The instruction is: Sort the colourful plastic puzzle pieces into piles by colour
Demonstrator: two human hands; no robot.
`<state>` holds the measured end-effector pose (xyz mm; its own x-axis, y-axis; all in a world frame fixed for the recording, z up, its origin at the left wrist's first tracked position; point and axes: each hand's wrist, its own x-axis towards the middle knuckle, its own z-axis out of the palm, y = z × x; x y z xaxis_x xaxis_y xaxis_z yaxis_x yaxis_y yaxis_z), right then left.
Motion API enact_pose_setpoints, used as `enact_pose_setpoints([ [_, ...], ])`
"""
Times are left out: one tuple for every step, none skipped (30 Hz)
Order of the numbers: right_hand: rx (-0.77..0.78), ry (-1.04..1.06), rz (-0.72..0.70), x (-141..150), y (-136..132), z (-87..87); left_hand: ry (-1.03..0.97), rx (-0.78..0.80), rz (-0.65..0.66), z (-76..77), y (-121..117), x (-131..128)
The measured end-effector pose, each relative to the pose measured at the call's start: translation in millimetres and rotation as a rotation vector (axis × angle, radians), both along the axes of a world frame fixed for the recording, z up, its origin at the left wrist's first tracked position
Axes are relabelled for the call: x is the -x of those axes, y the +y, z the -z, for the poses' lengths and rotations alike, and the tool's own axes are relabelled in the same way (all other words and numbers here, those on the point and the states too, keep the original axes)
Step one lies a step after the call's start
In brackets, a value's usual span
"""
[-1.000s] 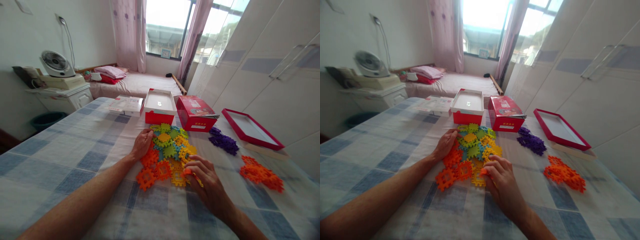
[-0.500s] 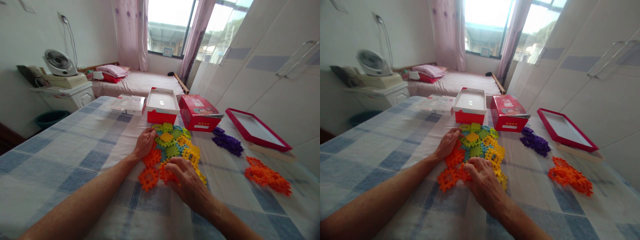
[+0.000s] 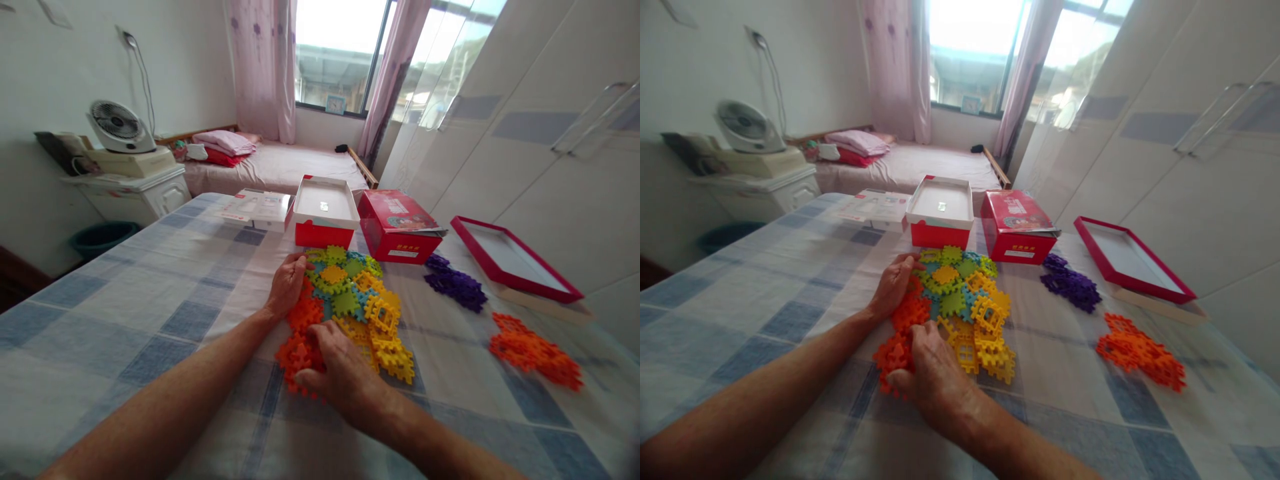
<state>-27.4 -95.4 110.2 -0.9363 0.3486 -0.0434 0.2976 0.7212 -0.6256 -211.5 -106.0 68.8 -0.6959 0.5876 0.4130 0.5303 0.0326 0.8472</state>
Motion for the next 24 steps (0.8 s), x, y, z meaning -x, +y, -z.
enact_pose_setpoints([
  [-0.027,-0.033,-0.002,1,0,0.8,0.003,0.000,-0.003,-0.1,0,0],
  [-0.055,-0.061,-0.001,2,-1,0.9,0.005,0.001,-0.004,-0.1,0,0],
  [-0.079,-0.081,0.003,2,-1,0.4,0.008,0.000,-0.005,-0.2,0,0],
  [-0.096,-0.093,0.010,2,-1,-0.2,0.009,-0.003,-0.005,-0.2,0,0],
  [-0.104,-0.094,0.009,2,-1,-0.6,0.007,-0.006,-0.007,-0.3,0,0],
  [-0.106,-0.090,0.004,1,-2,-0.6,0.004,-0.010,-0.010,-0.3,0,0],
  [-0.107,-0.084,-0.002,1,-3,0.0,0.000,-0.014,-0.013,-0.3,0,0],
  [-0.106,-0.072,-0.008,0,-4,1.2,-0.004,-0.017,-0.015,-0.3,1,0],
  [-0.104,-0.054,-0.019,-1,-5,2.8,-0.007,-0.020,-0.017,-0.2,1,0],
  [-0.105,-0.030,-0.027,-2,-6,4.7,-0.010,-0.023,-0.017,-0.1,1,0],
  [-0.112,-0.002,-0.032,-2,-7,6.6,-0.012,-0.026,-0.017,0.0,1,1],
  [-0.125,0.023,-0.034,-2,-8,8.2,-0.013,-0.029,-0.019,0.2,1,1],
  [-0.142,0.041,-0.037,-2,-9,9.3,-0.014,-0.031,-0.022,0.4,1,1],
  [-0.162,0.046,-0.044,-2,-9,9.7,-0.015,-0.032,-0.023,0.5,1,1],
  [-0.185,0.039,-0.051,-2,-9,9.5,-0.014,-0.032,-0.024,0.6,1,1],
  [-0.209,0.026,-0.058,-1,-9,8.6,-0.012,-0.032,-0.023,0.6,1,1],
  [-0.229,0.010,-0.070,-1,-9,7.1,-0.008,-0.035,-0.020,0.5,0,1],
  [-0.246,-0.005,-0.082,0,-9,5.2,-0.004,-0.038,-0.015,0.5,0,2],
  [-0.256,-0.016,-0.090,1,-9,3.2,-0.001,-0.041,-0.013,0.5,0,2],
  [-0.255,-0.022,-0.095,1,-9,1.3,-0.001,-0.041,-0.009,0.6,0,2],
  [-0.241,-0.022,-0.095,1,-9,-0.2,-0.005,-0.037,-0.007,0.6,0,2],
  [-0.215,-0.018,-0.093,1,-10,-0.9,-0.010,-0.032,-0.006,0.7,1,2],
  [-0.182,-0.006,-0.090,1,-11,-0.8,-0.017,-0.028,-0.006,0.7,1,2],
  [-0.146,0.013,-0.093,0,-12,0.2,-0.021,-0.025,-0.008,0.7,1,2],
])
